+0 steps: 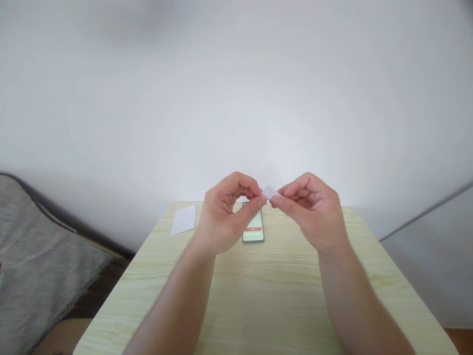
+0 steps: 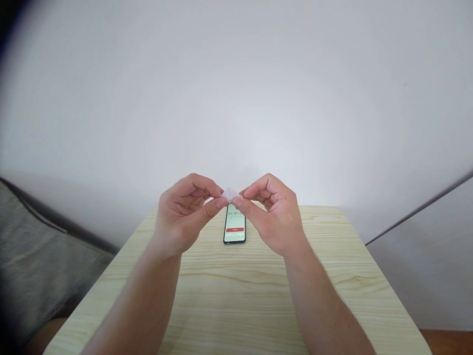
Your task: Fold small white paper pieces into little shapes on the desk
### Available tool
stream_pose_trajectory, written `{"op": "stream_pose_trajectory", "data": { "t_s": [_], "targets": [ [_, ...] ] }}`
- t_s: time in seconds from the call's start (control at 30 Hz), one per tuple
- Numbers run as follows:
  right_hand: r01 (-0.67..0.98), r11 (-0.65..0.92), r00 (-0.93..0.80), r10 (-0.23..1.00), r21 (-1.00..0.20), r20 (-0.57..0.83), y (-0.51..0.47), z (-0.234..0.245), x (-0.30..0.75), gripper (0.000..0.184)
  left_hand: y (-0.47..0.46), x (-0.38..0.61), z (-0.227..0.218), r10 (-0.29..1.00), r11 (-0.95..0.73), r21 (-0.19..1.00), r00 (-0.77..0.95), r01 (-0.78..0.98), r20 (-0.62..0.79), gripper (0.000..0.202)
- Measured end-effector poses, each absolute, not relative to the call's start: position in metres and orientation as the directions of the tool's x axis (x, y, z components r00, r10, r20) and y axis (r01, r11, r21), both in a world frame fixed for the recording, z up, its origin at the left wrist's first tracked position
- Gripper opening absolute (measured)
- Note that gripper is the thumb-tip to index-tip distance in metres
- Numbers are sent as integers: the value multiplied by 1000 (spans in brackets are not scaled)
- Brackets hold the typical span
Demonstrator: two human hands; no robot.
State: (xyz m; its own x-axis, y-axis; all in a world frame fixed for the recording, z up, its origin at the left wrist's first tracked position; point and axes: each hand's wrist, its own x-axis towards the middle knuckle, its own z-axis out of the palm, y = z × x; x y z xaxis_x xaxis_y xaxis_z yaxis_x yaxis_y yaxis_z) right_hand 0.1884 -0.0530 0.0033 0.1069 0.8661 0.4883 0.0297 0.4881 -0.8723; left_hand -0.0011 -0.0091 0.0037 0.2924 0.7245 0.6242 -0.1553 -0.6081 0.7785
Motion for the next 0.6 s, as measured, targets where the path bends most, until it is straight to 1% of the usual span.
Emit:
{"op": "stream_pose_trajectory", "data": {
  "t_s": [0.2, 0.3, 0.4, 0.47, 0.6],
  "targets": [
    [56, 514, 107, 849, -856, 517, -54, 5, 187, 26, -9, -2, 3, 728, -614, 776, 279, -141, 626, 16],
    [32, 490, 76, 868, -871, 491, -52, 5, 188, 25, -10, -3, 2, 719, -630, 768, 286, -117, 634, 16],
    [3, 424, -22, 905, -906, 424, -50, 5, 189, 25, -11, -2, 2, 698, -664, 742, 281, -91, 659, 14],
    [16, 391, -72, 918, -920, 389, -49, 5, 190, 24, -12, -1, 3, 688, -683, 727, 274, -68, 672, 13],
    [54, 401, -62, 916, -915, 398, -50, 5, 192, 21, -14, -1, 7, 671, -704, 709, 299, -30, 679, 9]
  ]
}}
